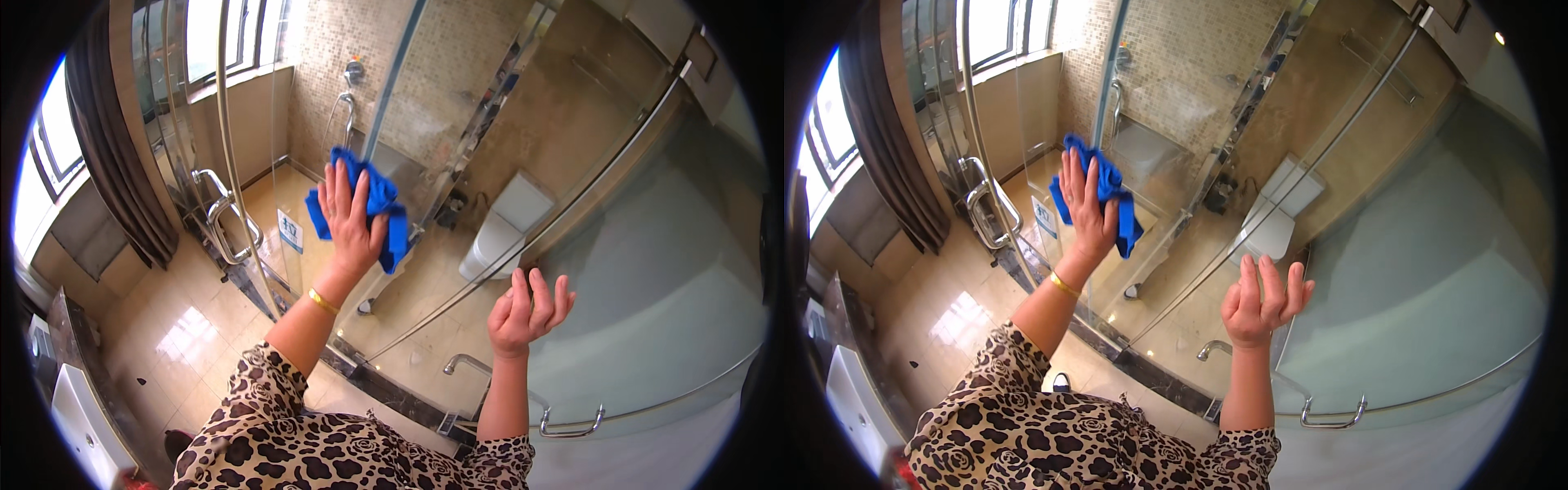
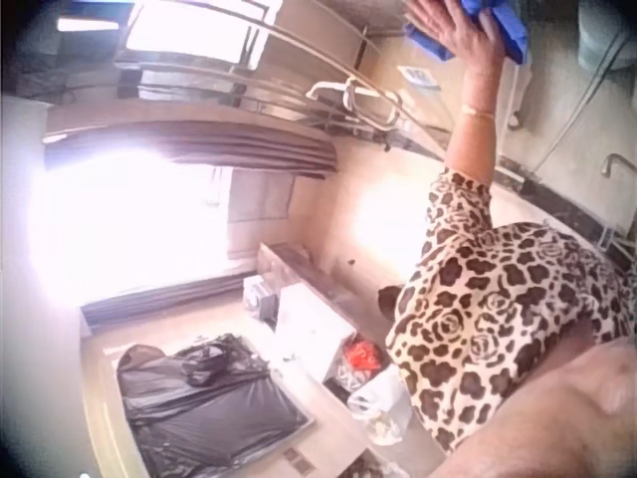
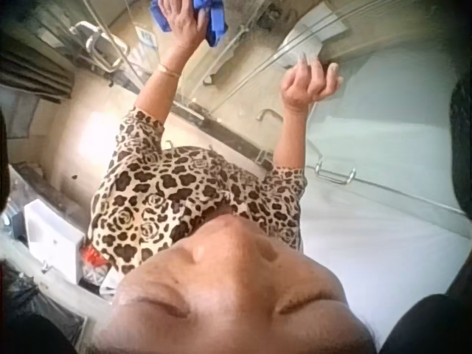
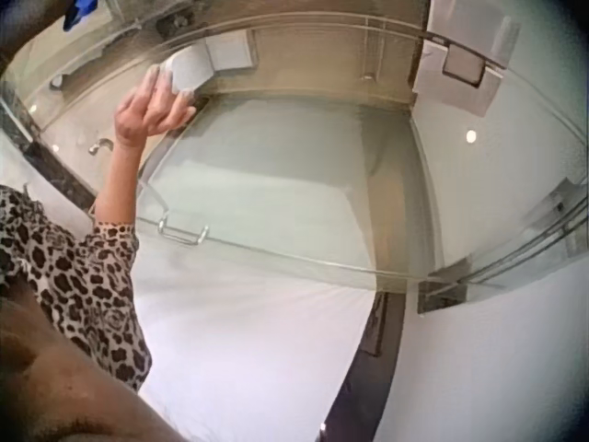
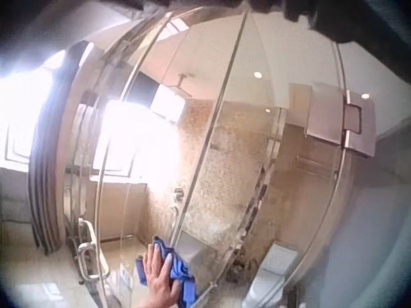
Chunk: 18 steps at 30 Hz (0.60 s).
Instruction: The person wipes a white toilet seat and lid with a blue cloth, then cleans a large frosted glass panel and a metal shower handle. The person uses the cloth to wipe different sections of the glass and handle in a systematic manner.
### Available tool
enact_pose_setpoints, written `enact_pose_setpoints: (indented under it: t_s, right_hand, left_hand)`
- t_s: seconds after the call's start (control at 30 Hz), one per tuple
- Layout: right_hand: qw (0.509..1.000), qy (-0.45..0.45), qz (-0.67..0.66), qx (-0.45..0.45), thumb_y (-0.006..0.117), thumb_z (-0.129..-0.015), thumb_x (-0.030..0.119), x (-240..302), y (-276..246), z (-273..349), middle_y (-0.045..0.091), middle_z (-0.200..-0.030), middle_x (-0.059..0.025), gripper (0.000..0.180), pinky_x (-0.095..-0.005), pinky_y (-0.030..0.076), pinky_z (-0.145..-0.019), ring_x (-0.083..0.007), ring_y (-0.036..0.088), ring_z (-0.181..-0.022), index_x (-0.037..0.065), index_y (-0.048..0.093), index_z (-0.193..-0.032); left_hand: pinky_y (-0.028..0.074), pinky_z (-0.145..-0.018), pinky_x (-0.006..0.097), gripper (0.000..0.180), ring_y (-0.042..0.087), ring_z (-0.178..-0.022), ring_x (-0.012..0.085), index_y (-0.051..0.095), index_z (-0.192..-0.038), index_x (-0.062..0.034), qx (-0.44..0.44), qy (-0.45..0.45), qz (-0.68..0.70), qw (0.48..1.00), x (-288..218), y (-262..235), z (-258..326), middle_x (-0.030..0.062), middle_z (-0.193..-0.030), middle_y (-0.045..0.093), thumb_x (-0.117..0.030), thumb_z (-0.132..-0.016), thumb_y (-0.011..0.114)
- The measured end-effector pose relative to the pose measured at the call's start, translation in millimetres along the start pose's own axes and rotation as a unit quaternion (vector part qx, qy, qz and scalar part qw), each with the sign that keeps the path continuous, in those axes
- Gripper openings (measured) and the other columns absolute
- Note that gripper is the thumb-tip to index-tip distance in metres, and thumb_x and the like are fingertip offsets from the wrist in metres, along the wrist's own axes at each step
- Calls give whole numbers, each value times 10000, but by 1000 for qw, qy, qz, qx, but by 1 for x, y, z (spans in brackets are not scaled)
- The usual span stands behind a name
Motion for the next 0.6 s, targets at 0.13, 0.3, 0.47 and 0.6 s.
enact_pose_setpoints:
  t_s: [0.13, 0.3, 0.47, 0.6]
  right_hand:
    - [1000, 1, -5, -10, 514, -842, 64, -1, -2, -2, 569, -1208, -27, 305, -514, 227, -1163, -338, 422, -1300, 138, 692, -1078]
    - [1000, 9, -10, -18, 521, -834, 55, -1, 0, -1, 582, -1199, -22, 290, -504, 240, -1160, -330, 429, -1294, 145, 712, -1032]
    - [999, -1, -29, -17, 556, -852, 58, -2, 0, -2, 584, -1216, -33, 262, -502, 219, -1162, -331, 414, -1313, 129, 692, -1064]
    - [999, 11, -40, -4, 513, -866, 58, -1, -2, -4, 591, -1223, -44, 278, -508, 220, -1158, -339, 423, -1307, 130, 695, -1064]
  left_hand:
    - [103, -1158, 548, 651, 161, -1449, 439, 349, -1466, -44, 16, -102, -9, 995, 20, 14, 101, 241, -1564, 199, -277, -883, 518]
    - [82, -1169, 510, 638, 112, -1467, 415, 264, -1510, -54, -8, -245, 34, 969, 20, 31, 163, 227, -1587, 135, -285, -952, 470]
    - [53, -1151, 556, 603, 128, -1465, 423, 365, -1480, -84, -34, -175, 42, 983, -46, 36, 119, 233, -1578, 181, -372, -963, 485]
    - [8, -1132, 604, 567, 144, -1438, 490, 544, -1356, -99, 34, -23, 96, 995, -125, 33, 78, 266, -1543, 245, -463, -921, 536]
Point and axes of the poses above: each hand's wrist, its own z-axis away from the middle knuckle, its own y-axis out of the palm, x = y × z, the point moved 10 cm from there along -z, towards the middle knuckle
